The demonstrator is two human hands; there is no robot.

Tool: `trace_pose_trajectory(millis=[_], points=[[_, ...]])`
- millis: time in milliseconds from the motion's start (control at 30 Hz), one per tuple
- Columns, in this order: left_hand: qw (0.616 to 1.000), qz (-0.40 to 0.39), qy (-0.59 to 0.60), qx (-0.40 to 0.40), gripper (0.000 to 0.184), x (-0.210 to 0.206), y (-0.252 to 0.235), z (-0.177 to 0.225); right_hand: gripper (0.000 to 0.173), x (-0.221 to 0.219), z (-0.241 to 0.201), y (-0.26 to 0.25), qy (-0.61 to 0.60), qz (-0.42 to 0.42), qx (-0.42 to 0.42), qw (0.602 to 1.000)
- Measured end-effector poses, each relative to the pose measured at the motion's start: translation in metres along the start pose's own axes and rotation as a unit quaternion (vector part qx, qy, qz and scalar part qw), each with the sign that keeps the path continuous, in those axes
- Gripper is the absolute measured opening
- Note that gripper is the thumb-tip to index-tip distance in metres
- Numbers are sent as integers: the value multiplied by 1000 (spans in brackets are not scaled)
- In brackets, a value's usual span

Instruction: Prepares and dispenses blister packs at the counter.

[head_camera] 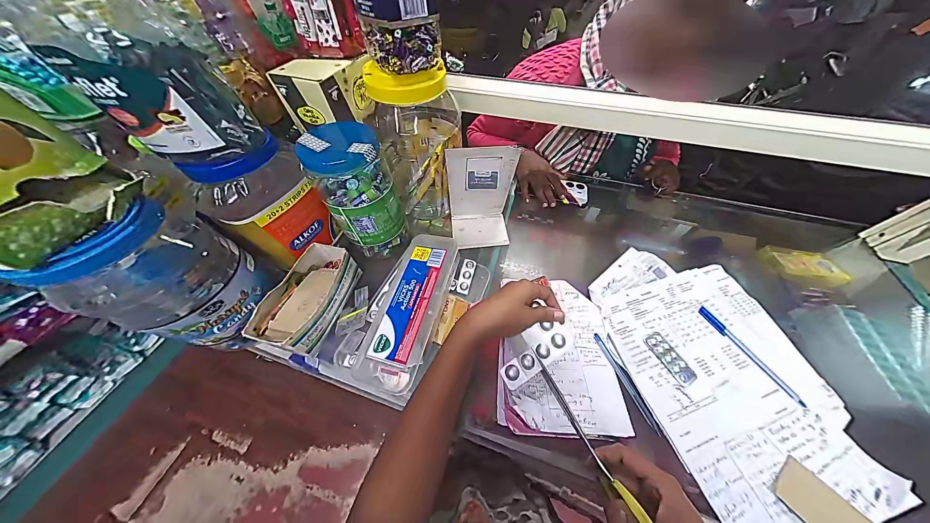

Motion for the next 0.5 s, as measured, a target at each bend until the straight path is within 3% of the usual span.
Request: trace_pose_trajectory(millis=[167,500], points=[[999,-18,22,-26,26,2,5,-3,40,1,1,3,-35,-30,1,999],[999,-14,27,-28,26,-1,7,-3,45,-6,7,6,-16,-10,29,999]])
Point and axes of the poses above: each hand's wrist, its own y-axis away from the middle knuckle, its own x-axis out of the back of the hand, z = x × y, the point moved 1 cm from there along -y, towards the middle knuckle, and after that the axes turned 2 degrees about -x, right-handed, at the moved point
